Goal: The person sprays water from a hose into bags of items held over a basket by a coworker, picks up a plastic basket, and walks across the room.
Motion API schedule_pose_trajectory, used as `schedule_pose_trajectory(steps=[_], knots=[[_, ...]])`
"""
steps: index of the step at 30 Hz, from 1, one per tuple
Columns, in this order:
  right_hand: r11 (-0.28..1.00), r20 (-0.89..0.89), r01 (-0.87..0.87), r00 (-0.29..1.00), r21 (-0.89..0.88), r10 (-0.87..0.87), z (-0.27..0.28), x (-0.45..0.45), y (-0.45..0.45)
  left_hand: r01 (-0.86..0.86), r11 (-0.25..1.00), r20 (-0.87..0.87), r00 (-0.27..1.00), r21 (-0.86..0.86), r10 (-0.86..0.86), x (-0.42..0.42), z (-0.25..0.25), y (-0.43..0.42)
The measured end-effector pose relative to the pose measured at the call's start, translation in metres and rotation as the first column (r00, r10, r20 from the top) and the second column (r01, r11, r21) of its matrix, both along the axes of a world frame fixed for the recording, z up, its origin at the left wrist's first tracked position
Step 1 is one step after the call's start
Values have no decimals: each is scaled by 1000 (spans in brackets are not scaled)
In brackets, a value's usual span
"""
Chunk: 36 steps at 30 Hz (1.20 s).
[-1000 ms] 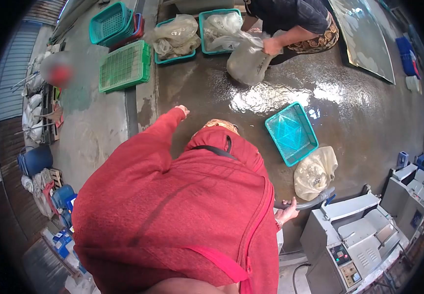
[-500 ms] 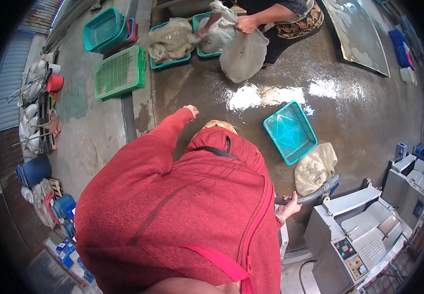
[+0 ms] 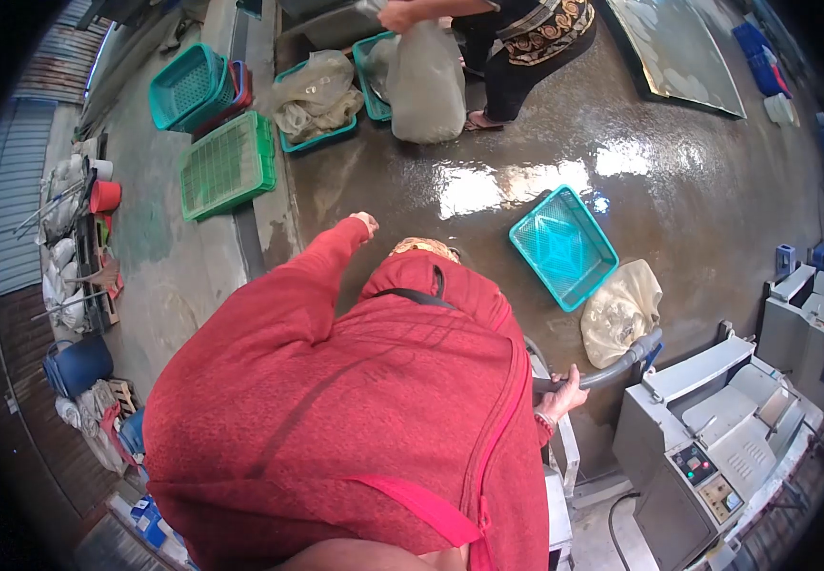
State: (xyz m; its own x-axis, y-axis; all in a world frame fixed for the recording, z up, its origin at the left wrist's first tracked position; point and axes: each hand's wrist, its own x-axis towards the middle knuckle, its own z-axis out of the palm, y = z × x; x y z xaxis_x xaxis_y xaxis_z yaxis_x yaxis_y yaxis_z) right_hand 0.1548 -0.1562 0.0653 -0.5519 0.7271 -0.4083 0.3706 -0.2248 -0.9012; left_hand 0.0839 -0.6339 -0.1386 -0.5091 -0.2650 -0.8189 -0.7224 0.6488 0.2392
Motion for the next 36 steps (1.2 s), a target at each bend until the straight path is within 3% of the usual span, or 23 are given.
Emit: schedule_pose_trajectory(steps=[7,13,25,36], knots=[[998,21,-61,998,12,61,3,-1,6,43,998,-34,999,38,-42,0,-10,12],[997,9,-71,997,25,71,-5,2,13,-33,998,-16,999,60,34,12,-17,10],[998,-78,24,997,-56,-29,-19,23,22,54,998,64,996,45,-57,21,-23,3],[996,-85,51,995,-77,-58,-22,36,35,128,987,-40,991,98,-125,-10,-16,41]])
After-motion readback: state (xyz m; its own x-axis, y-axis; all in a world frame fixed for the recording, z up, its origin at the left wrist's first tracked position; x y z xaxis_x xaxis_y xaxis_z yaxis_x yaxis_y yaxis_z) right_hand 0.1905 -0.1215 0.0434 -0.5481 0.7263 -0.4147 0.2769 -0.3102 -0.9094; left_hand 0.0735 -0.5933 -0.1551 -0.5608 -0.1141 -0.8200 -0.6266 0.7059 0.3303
